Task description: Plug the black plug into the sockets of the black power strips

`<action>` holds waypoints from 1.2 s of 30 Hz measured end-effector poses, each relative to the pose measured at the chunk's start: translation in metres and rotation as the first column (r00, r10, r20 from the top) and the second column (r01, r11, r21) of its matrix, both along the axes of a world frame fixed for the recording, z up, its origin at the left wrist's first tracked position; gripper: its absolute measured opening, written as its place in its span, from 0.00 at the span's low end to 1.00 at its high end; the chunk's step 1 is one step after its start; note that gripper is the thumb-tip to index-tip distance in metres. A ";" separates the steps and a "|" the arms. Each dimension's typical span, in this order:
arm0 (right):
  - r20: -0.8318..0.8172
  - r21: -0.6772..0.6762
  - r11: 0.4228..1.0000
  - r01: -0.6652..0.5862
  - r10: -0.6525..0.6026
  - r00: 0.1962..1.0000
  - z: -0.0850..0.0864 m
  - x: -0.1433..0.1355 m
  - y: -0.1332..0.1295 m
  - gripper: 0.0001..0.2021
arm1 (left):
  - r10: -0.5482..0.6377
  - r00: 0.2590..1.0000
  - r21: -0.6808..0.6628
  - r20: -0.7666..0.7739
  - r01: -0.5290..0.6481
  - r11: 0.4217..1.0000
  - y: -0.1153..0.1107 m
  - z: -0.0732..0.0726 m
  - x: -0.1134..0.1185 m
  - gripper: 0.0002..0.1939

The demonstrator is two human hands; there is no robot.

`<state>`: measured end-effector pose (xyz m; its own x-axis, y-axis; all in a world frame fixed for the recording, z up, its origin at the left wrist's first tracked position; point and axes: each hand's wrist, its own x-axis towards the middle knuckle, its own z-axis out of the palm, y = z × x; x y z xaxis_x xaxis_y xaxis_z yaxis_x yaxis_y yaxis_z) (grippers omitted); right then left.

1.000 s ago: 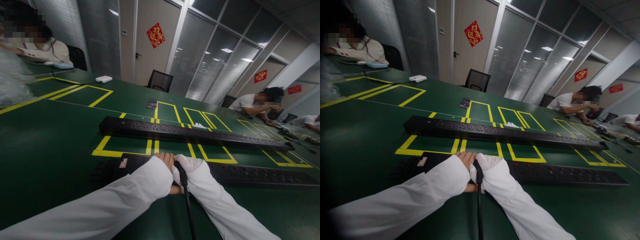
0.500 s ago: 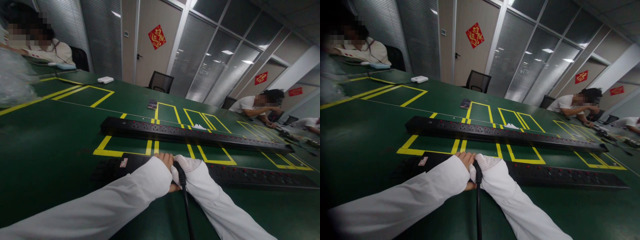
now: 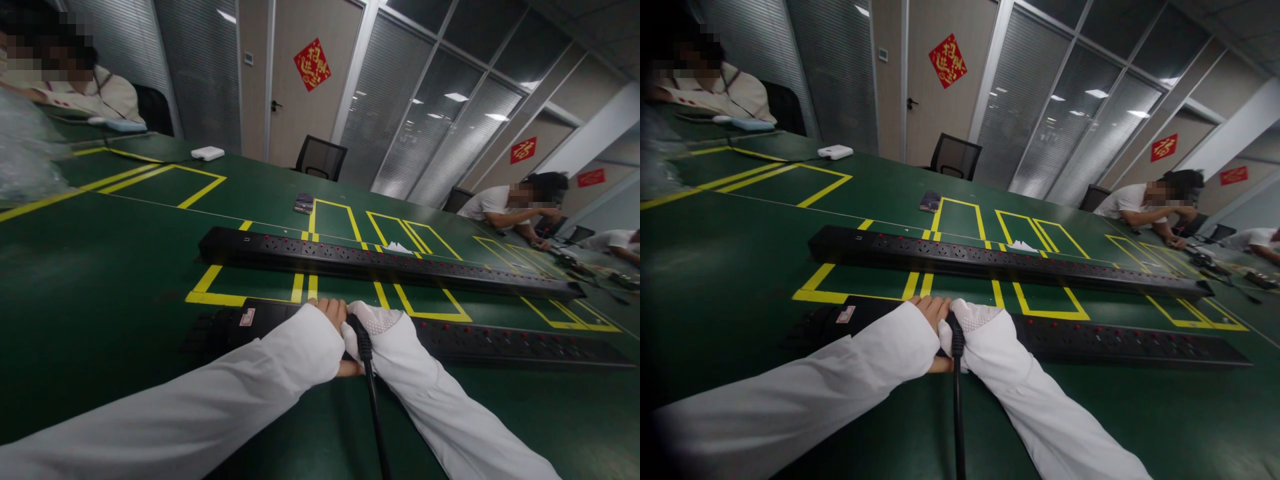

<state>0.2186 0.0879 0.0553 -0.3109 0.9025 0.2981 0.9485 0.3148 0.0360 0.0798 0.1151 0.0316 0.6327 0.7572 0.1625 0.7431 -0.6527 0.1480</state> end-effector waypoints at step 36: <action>-0.062 -0.066 0.997 -0.026 0.022 0.998 0.007 0.000 -0.002 0.13 | 0.006 0.998 0.069 0.055 -0.010 0.998 0.002 -0.008 0.001 0.33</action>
<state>0.2190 0.0858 0.0621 -0.3159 0.9135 0.2562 0.9404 0.3373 -0.0434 0.0808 0.1172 0.0238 0.6150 0.7481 0.2493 0.7405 -0.6566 0.1434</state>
